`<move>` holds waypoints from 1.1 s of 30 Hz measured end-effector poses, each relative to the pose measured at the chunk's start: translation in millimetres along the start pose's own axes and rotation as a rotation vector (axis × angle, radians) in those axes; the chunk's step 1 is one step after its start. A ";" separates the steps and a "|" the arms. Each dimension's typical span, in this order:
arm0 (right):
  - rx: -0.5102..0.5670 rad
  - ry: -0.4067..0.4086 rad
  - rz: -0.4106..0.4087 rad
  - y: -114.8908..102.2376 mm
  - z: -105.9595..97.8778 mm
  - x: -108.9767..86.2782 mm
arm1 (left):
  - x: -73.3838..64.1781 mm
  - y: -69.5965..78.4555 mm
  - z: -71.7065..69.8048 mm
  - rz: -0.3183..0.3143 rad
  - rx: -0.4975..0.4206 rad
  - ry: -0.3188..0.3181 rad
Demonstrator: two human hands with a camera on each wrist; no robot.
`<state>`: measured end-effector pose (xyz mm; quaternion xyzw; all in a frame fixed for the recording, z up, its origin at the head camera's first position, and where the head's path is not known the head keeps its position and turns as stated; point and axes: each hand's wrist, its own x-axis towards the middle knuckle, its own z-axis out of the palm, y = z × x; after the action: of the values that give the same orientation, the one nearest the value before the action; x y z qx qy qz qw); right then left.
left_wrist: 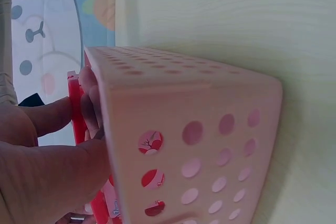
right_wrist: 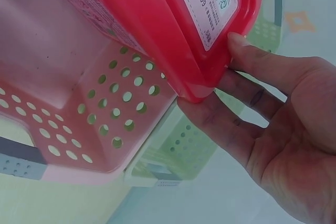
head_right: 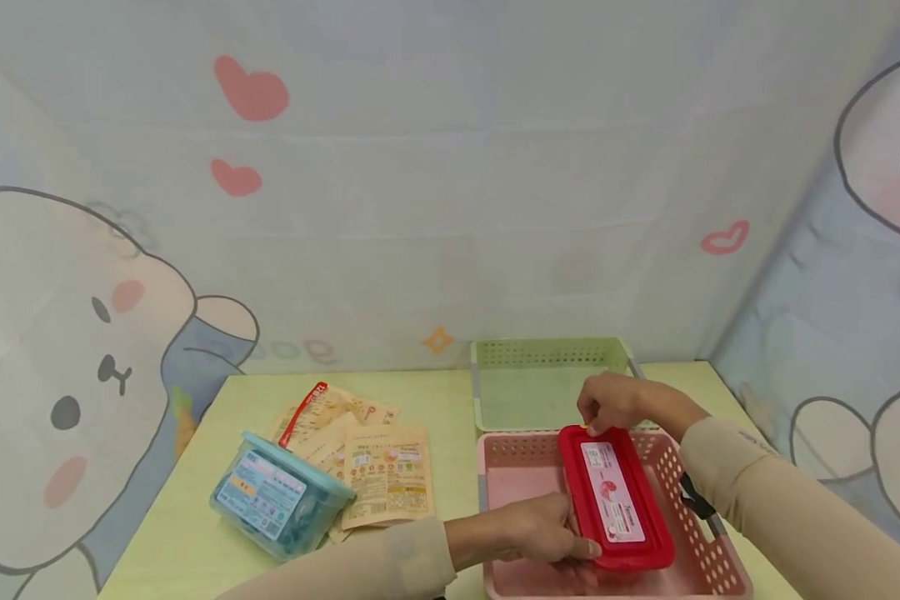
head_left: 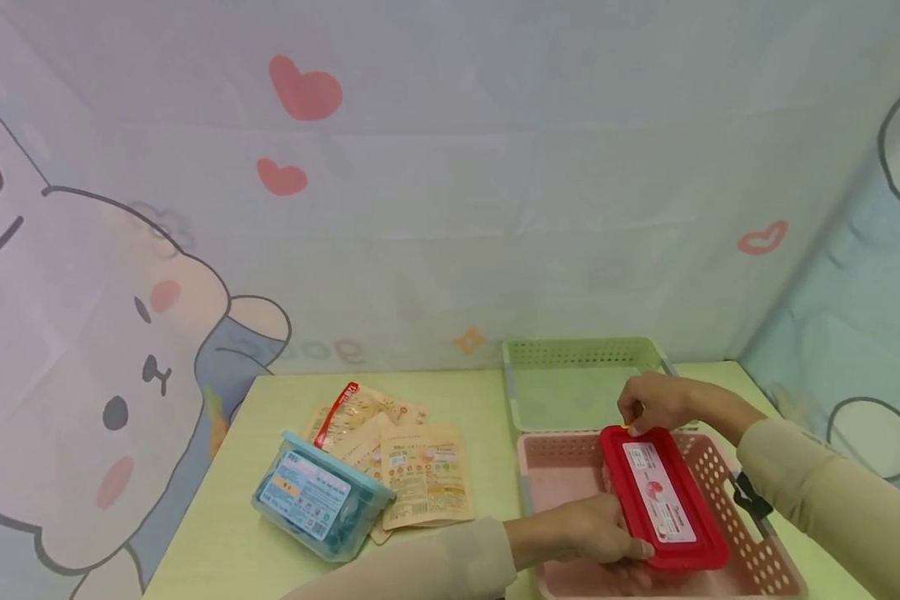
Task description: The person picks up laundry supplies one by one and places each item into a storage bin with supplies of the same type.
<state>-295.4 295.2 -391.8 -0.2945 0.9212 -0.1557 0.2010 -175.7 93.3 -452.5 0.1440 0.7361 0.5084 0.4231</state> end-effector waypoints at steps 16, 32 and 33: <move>-0.015 -0.001 -0.003 -0.5 3.3 5.3 | -1.5 -0.4 0.7 -0.025 0.004 -0.001; 0.033 0.049 -0.036 1.9 2.2 -0.8 | -2.6 -0.4 2.7 0.015 0.008 0.036; 0.038 0.049 -0.032 2.9 2.3 -1.6 | -2.7 -0.1 3.4 0.014 0.016 0.042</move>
<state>-294.6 298.1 -394.5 -0.3014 0.9180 -0.1834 0.1813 -171.5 93.8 -451.7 0.1417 0.7480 0.5082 0.4028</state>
